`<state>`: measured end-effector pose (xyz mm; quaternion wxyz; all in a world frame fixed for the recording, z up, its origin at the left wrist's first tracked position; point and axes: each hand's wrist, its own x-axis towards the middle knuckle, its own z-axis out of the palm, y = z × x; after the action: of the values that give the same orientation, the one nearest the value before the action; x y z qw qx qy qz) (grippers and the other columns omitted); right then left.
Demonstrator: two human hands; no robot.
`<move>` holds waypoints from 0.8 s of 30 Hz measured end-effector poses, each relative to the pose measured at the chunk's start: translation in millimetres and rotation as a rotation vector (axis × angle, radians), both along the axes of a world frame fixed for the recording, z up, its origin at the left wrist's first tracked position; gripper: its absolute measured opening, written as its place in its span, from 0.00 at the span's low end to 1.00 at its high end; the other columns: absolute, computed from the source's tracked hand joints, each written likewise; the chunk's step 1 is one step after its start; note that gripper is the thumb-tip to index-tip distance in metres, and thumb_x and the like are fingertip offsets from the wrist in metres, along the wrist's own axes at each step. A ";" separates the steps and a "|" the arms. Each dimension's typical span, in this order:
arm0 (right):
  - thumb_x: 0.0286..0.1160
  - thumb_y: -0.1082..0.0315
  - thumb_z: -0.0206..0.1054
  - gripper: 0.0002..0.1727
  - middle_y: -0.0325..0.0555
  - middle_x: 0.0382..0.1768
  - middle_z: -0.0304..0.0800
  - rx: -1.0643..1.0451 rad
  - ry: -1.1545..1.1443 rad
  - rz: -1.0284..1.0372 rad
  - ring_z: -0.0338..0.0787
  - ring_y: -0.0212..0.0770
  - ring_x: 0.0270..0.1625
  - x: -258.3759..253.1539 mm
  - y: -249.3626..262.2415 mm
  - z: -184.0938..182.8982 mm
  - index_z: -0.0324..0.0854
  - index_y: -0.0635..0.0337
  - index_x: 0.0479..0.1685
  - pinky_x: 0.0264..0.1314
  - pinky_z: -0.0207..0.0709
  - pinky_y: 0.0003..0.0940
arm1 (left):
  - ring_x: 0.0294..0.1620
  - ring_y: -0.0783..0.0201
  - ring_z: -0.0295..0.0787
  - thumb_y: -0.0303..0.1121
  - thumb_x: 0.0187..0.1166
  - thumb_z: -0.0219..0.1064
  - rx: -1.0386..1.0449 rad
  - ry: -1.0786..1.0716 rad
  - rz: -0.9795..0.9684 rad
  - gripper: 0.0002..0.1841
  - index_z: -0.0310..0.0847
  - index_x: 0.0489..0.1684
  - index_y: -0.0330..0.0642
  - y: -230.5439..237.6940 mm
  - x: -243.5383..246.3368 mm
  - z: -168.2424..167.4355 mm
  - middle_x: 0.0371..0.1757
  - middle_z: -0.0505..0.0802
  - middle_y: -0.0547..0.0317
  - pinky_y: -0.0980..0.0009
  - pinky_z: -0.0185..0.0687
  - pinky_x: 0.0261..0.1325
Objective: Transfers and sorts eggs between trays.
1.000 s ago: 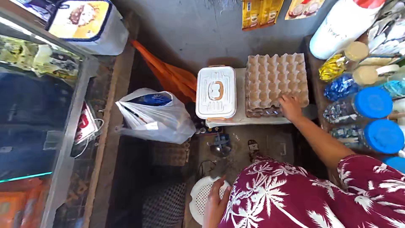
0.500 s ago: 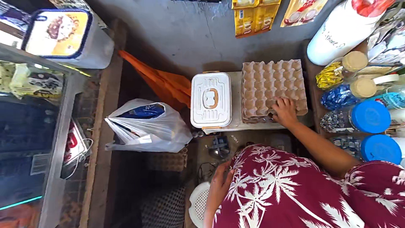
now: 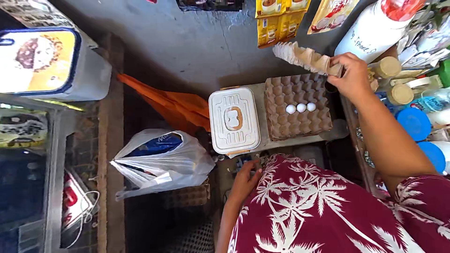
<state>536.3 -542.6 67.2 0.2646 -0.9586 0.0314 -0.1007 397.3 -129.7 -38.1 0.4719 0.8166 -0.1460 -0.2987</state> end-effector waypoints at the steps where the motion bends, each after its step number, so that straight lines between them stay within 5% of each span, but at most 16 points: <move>1: 0.67 0.76 0.74 0.19 0.63 0.65 0.87 -0.020 0.004 -0.006 0.84 0.62 0.70 -4.2 4.2 2.9 0.86 0.68 0.58 0.74 0.72 0.60 | 0.73 0.48 0.83 0.38 0.88 0.58 -0.023 -0.009 -0.005 0.24 0.77 0.74 0.29 -0.6 6.2 -0.4 0.73 0.85 0.37 0.55 0.76 0.78; 4: 0.65 0.76 0.75 0.18 0.64 0.63 0.88 -0.123 -0.019 0.057 0.83 0.68 0.68 -26.5 26.8 7.1 0.87 0.68 0.56 0.72 0.66 0.70 | 0.73 0.55 0.84 0.38 0.90 0.53 -0.165 0.092 0.057 0.24 0.76 0.74 0.27 -6.5 24.0 4.0 0.72 0.86 0.39 0.60 0.76 0.78; 7: 0.60 0.76 0.79 0.16 0.68 0.53 0.91 -0.258 -0.080 0.203 0.87 0.73 0.59 -52.3 67.5 -2.7 0.88 0.69 0.50 0.59 0.72 0.73 | 0.65 0.61 0.88 0.40 0.91 0.41 -0.375 0.253 0.255 0.28 0.71 0.73 0.23 -15.3 41.4 4.6 0.66 0.89 0.41 0.62 0.81 0.72; 10: 0.62 0.79 0.77 0.11 0.66 0.44 0.89 -0.291 -0.107 0.392 0.89 0.71 0.49 -69.4 110.3 -25.0 0.87 0.68 0.44 0.51 0.77 0.68 | 0.61 0.61 0.89 0.54 0.89 0.36 -0.523 0.313 0.366 0.37 0.64 0.79 0.26 -18.3 59.4 -1.4 0.67 0.87 0.45 0.61 0.83 0.68; 12: 0.72 0.78 0.70 0.06 0.62 0.42 0.90 -0.270 -0.157 0.508 0.90 0.66 0.47 -70.9 134.9 -48.6 0.88 0.66 0.45 0.49 0.79 0.62 | 0.58 0.58 0.91 0.73 0.78 0.48 -0.650 0.350 0.486 0.50 0.55 0.82 0.31 -18.6 67.4 1.2 0.68 0.86 0.48 0.60 0.89 0.60; 13: 0.76 0.78 0.66 0.06 0.60 0.41 0.90 -0.256 -0.195 0.567 0.90 0.63 0.47 -68.7 146.4 -62.4 0.87 0.65 0.45 0.50 0.80 0.59 | 0.56 0.58 0.92 0.81 0.64 0.58 -0.699 0.355 0.571 0.59 0.54 0.83 0.36 -17.2 70.2 1.5 0.65 0.88 0.52 0.59 0.91 0.55; 14: 0.77 0.79 0.63 0.08 0.59 0.41 0.90 -0.233 -0.224 0.626 0.91 0.61 0.48 -65.2 157.4 -75.9 0.87 0.65 0.45 0.52 0.81 0.57 | 0.54 0.58 0.93 0.81 0.55 0.67 -0.722 0.344 0.645 0.62 0.53 0.83 0.40 -13.9 72.0 0.3 0.63 0.89 0.54 0.57 0.92 0.54; 16: 0.77 0.78 0.65 0.07 0.56 0.40 0.91 -0.180 -0.271 0.726 0.91 0.57 0.48 -55.6 177.2 -100.5 0.88 0.64 0.44 0.54 0.82 0.52 | 0.51 0.59 0.93 0.60 0.68 0.74 -0.728 0.291 0.756 0.49 0.52 0.83 0.41 -3.4 72.5 -5.4 0.59 0.90 0.54 0.58 0.93 0.53; 18: 0.72 0.67 0.73 0.13 0.55 0.48 0.92 -0.085 -0.198 0.826 0.90 0.56 0.54 -48.8 189.5 -115.1 0.90 0.63 0.52 0.61 0.81 0.52 | 0.47 0.59 0.94 0.34 0.79 0.62 -0.707 0.262 0.881 0.30 0.55 0.79 0.38 7.6 71.8 -11.1 0.55 0.90 0.52 0.58 0.94 0.51; 21: 0.71 0.51 0.75 0.30 0.55 0.69 0.87 0.043 -0.011 0.826 0.87 0.54 0.70 -53.4 181.9 -118.6 0.84 0.61 0.69 0.76 0.75 0.55 | 0.44 0.61 0.94 0.30 0.79 0.53 -0.699 0.235 1.000 0.23 0.59 0.74 0.38 34.8 69.7 -44.2 0.50 0.91 0.55 0.61 0.93 0.48; 24: 0.81 0.62 0.67 0.20 0.62 0.71 0.84 0.060 0.115 0.545 0.85 0.61 0.73 -56.2 124.5 -129.9 0.85 0.67 0.64 0.77 0.74 0.59 | 0.45 0.64 0.91 0.30 0.88 0.43 -0.676 0.253 1.132 0.18 0.58 0.73 0.38 51.7 67.9 -75.4 0.50 0.88 0.54 0.63 0.90 0.50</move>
<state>480.1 -418.1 -62.7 0.3081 -0.9274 -0.2098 0.0298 465.1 -78.0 -113.5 0.7991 0.5331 0.2756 -0.0362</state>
